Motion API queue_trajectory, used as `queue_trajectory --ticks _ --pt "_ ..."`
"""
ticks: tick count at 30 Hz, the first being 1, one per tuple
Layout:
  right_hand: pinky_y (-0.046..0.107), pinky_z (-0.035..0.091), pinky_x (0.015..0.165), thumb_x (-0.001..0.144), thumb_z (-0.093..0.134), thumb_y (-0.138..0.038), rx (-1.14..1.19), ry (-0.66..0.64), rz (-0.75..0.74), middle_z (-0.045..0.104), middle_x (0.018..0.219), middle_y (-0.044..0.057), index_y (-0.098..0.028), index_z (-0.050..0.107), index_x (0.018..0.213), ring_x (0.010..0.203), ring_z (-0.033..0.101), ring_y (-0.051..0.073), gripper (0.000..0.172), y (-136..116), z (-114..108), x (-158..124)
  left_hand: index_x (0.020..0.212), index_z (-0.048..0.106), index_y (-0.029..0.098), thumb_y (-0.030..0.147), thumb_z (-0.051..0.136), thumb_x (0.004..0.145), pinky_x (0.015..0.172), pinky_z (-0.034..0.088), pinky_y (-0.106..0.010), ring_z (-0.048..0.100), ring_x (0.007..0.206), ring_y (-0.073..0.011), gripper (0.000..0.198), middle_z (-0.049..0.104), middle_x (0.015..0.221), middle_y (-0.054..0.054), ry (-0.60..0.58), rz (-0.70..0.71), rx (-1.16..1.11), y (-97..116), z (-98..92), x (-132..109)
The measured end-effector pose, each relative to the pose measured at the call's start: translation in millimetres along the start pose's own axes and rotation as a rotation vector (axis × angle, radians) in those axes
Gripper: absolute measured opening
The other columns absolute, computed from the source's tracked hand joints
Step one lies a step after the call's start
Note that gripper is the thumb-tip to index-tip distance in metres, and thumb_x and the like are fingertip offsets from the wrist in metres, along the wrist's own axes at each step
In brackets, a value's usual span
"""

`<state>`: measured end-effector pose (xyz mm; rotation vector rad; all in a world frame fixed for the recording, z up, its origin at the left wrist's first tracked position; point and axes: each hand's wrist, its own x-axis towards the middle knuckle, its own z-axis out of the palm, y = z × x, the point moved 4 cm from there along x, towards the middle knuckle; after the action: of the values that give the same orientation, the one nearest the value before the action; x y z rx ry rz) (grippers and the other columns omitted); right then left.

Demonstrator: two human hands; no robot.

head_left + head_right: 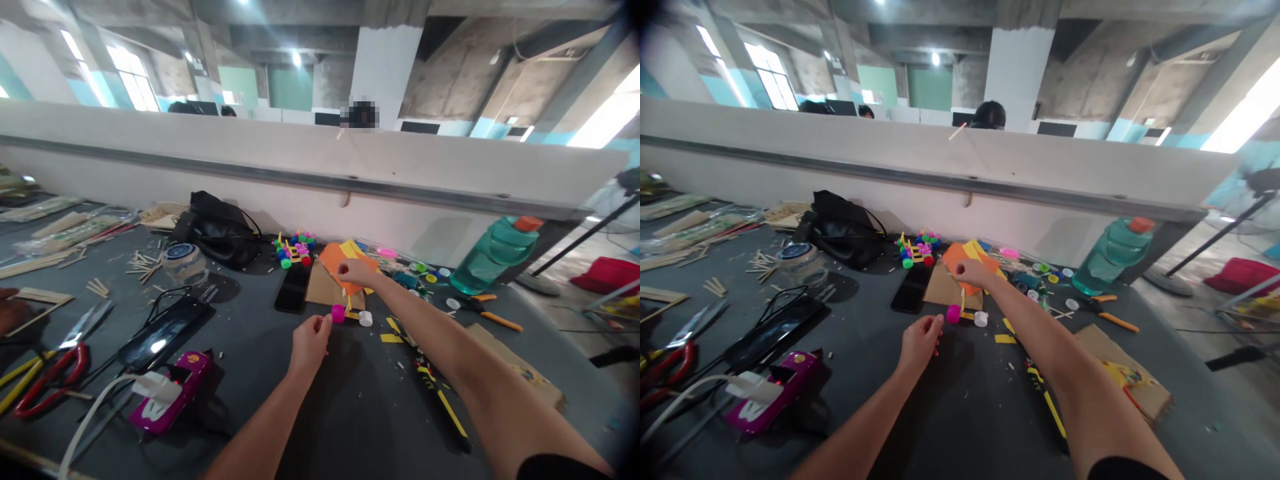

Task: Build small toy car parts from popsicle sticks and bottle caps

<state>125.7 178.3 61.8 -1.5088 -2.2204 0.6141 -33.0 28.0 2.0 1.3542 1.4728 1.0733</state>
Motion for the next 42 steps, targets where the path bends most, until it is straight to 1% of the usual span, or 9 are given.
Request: queue_trajectory --ticks 6,10,14,20,23,26,30,35,42 --pt "0.021 0.036 0.043 0.071 0.054 -0.032 0.204 0.233 0.157 0.060 0.061 -0.002 -0.017 0.057 0.082 0.043 0.045 0.009 0.019 18 -45 -118 0.068 0.060 0.016 0.055 0.047 0.076 0.033 0.038 -0.018 0.048 0.040 -0.0092 0.042 0.053 0.055 0.001 0.045 -0.001 0.018 4 -2.1 2" --pt "0.019 0.036 0.040 0.068 0.054 -0.025 0.556 0.357 0.235 0.059 0.062 -0.003 -0.018 0.058 0.091 0.044 0.046 0.008 0.024 16 -45 -211 0.068 0.060 0.016 0.056 0.044 0.077 0.039 0.040 -0.020 0.049 0.043 -0.0110 0.043 0.054 0.054 0.001 0.041 0.026 0.071 13 -3.7 -6" --pt "0.018 0.033 0.041 0.067 0.056 -0.026 0.792 0.465 0.353 0.054 0.056 -0.003 -0.016 0.063 0.080 0.044 0.044 0.007 0.018 22 -37 -262 0.070 0.062 0.017 0.051 0.047 0.077 0.045 0.040 -0.021 0.055 0.050 -0.0136 0.037 0.060 0.058 -0.001 -0.026 0.174 0.198 41 4.6 -27" --pt "0.023 0.039 0.048 0.071 0.061 -0.031 0.779 0.598 0.266 0.057 0.057 -0.003 -0.017 0.068 0.088 0.047 0.048 0.009 0.023 18 -42 -280 0.069 0.062 0.017 0.056 0.054 0.072 0.041 0.037 -0.021 0.054 0.049 -0.0127 0.040 0.060 0.061 -0.002 -0.503 0.131 0.082 86 87.4 -58" --pt "0.022 0.038 0.045 0.072 0.062 -0.035 0.882 0.603 0.241 0.057 0.059 -0.002 -0.017 0.068 0.081 0.046 0.046 0.008 0.020 21 -37 -280 0.065 0.058 0.015 0.060 0.053 0.070 0.040 0.036 -0.021 0.048 0.043 -0.0100 0.046 0.052 0.055 0.000 -0.609 -0.144 -0.140 82 132.9 -58" --pt "0.021 0.039 0.042 0.069 0.065 -0.039 1.073 0.577 0.299 0.056 0.057 -0.002 -0.017 0.066 0.075 0.047 0.048 0.009 0.023 32 -24 -277 0.059 0.050 0.016 0.059 0.056 0.070 0.036 0.029 -0.018 0.033 0.038 -0.0054 0.046 0.040 0.047 0.005 -0.656 -0.308 -0.369 67 159.1 -55" --pt "0.021 0.043 0.043 0.063 0.069 -0.038 1.227 0.546 0.367 0.060 0.062 0.000 -0.015 0.066 0.077 0.050 0.051 0.009 0.027 42 -10 -272 0.057 0.044 0.015 0.051 0.059 0.074 0.034 0.022 -0.014 0.026 0.039 -0.0032 0.042 0.033 0.047 0.007 -0.798 -0.283 -0.562 54 163.5 -57" --pt "0.021 0.044 0.047 0.062 0.071 -0.031 1.282 0.579 0.359 0.064 0.064 0.000 -0.016 0.062 0.086 0.053 0.054 0.010 0.030 36 -8 -270 0.072 0.052 0.015 0.044 0.062 0.073 0.032 0.028 -0.014 0.032 0.041 -0.0042 0.031 0.040 0.055 0.005 -0.842 -0.282 -0.548 50 155.5 -59" --pt "0.021 0.044 0.046 0.065 0.068 -0.031 1.093 0.682 0.398 0.063 0.064 -0.002 -0.019 0.055 0.083 0.051 0.054 0.010 0.026 41 -8 -274 0.072 0.058 0.013 0.042 0.061 0.073 0.034 0.037 -0.016 0.043 0.043 -0.0063 0.030 0.050 0.057 0.002 -0.952 -0.262 -0.490 49 158.8 -60"
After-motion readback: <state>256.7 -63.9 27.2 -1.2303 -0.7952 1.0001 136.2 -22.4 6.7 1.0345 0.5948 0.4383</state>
